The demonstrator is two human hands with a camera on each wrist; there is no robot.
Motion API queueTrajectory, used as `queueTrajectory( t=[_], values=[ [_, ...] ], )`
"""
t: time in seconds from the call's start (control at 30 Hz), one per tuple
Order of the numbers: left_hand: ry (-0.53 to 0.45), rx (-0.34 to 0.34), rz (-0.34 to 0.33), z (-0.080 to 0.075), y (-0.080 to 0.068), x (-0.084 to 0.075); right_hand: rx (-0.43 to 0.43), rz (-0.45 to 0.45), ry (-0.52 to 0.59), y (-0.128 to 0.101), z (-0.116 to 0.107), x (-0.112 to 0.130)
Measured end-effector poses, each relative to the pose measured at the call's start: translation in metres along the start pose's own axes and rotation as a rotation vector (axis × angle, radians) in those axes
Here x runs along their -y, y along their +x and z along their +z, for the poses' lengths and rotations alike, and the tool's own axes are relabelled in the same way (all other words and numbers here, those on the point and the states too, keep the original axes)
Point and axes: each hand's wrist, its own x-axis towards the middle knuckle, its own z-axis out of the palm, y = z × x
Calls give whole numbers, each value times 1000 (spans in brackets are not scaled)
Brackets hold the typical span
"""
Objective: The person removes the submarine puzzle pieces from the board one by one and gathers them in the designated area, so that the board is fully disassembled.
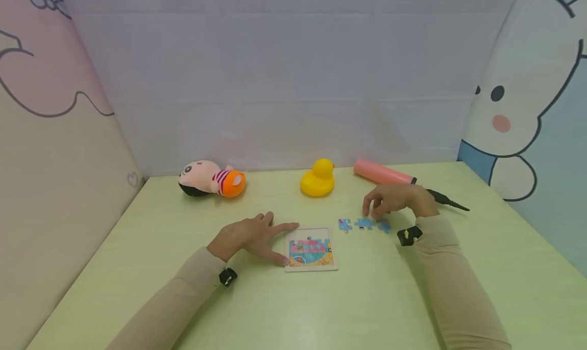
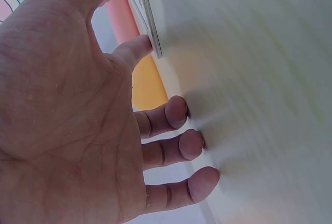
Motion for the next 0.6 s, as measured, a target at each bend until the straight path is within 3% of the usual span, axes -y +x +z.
queueTrajectory(
  t=[0.27, 0.6],
  values=[
    [3, 3, 2, -1, 0, 0, -30, -38, -78, 8, 2, 16],
    [-1, 3, 9, -1, -1, 0, -6, -47, -113, 22, 11, 32]
  ],
)
